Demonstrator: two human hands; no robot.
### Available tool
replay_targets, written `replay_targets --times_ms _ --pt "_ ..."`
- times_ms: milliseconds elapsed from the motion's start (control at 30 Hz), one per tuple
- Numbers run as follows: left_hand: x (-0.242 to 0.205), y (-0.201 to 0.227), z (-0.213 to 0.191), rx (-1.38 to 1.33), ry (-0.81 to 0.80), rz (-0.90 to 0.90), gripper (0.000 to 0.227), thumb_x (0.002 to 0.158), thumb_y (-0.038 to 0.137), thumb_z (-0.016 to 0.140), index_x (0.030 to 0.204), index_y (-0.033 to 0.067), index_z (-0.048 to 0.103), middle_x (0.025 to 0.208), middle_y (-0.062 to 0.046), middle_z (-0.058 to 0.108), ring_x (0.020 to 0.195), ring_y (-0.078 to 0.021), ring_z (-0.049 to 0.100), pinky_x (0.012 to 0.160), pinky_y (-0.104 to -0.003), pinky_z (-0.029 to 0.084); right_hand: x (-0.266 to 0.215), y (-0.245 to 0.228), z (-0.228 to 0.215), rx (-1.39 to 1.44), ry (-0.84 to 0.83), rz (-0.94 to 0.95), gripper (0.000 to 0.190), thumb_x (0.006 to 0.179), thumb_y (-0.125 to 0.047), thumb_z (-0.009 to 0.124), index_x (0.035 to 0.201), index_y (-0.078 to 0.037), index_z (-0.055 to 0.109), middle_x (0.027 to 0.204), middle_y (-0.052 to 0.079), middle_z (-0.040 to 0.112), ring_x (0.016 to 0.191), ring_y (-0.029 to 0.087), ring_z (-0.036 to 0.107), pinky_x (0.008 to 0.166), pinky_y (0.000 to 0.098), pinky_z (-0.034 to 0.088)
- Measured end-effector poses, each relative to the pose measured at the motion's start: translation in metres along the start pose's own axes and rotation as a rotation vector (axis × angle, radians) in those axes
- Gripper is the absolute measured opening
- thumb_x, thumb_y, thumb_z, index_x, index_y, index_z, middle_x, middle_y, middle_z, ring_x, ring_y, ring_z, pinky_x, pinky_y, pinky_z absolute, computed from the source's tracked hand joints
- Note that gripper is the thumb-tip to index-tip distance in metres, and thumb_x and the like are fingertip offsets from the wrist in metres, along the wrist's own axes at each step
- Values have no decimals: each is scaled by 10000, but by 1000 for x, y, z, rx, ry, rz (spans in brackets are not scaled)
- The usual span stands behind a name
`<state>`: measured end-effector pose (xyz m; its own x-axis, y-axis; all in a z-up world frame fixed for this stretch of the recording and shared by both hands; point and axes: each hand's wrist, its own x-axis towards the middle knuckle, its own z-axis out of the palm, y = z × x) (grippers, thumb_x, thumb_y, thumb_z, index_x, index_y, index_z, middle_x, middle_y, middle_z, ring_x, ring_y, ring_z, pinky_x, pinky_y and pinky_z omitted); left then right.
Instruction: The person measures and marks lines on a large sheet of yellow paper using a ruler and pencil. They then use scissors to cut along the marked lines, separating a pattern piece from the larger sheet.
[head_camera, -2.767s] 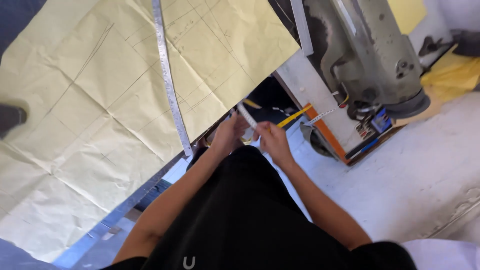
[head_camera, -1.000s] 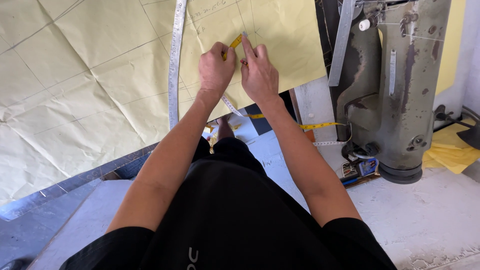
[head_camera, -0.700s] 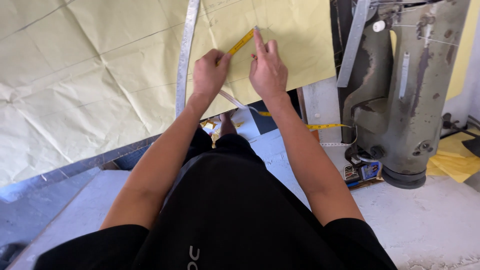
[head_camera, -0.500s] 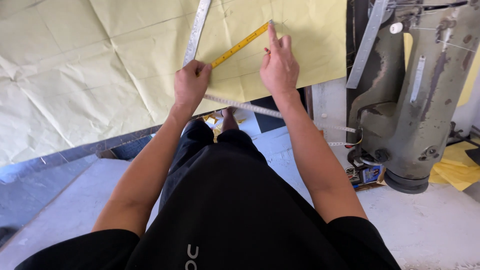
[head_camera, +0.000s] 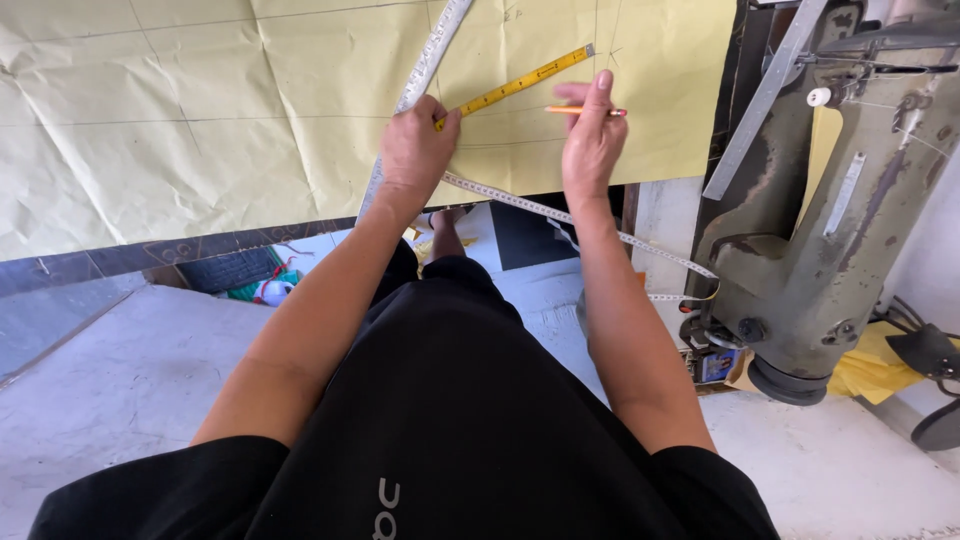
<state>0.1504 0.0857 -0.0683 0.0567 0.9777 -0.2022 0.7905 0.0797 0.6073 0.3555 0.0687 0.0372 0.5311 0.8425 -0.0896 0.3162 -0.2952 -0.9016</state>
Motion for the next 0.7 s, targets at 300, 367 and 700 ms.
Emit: replay_targets --times_ms 300,367,700 --pt "1 7 -6 -9 -70 -60 256 941 355 675 797 152 612 636 -57 629 558 -317 581 470 -450 461 -39 12 45 55 -229 -160 120 910 -2 665 986 -30 754 955 93 759 862 170 713 770 252 614" --pt "1 6 -4 -3 -59 -53 275 943 366 685 783 162 593 633 -41 625 549 -299 569 456 -437 452 -38 17 48 -27 -181 -273 125 878 21 657 928 -30 760 893 77 759 775 160 705 695 260 593" --pt "1 2 -3 18 -92 -21 291 966 389 652 816 147 587 672 -62 647 611 -313 610 498 -454 474 -34 17 51 -89 -268 -468 72 925 69 650 942 18 699 874 124 703 758 198 666 675 274 583"
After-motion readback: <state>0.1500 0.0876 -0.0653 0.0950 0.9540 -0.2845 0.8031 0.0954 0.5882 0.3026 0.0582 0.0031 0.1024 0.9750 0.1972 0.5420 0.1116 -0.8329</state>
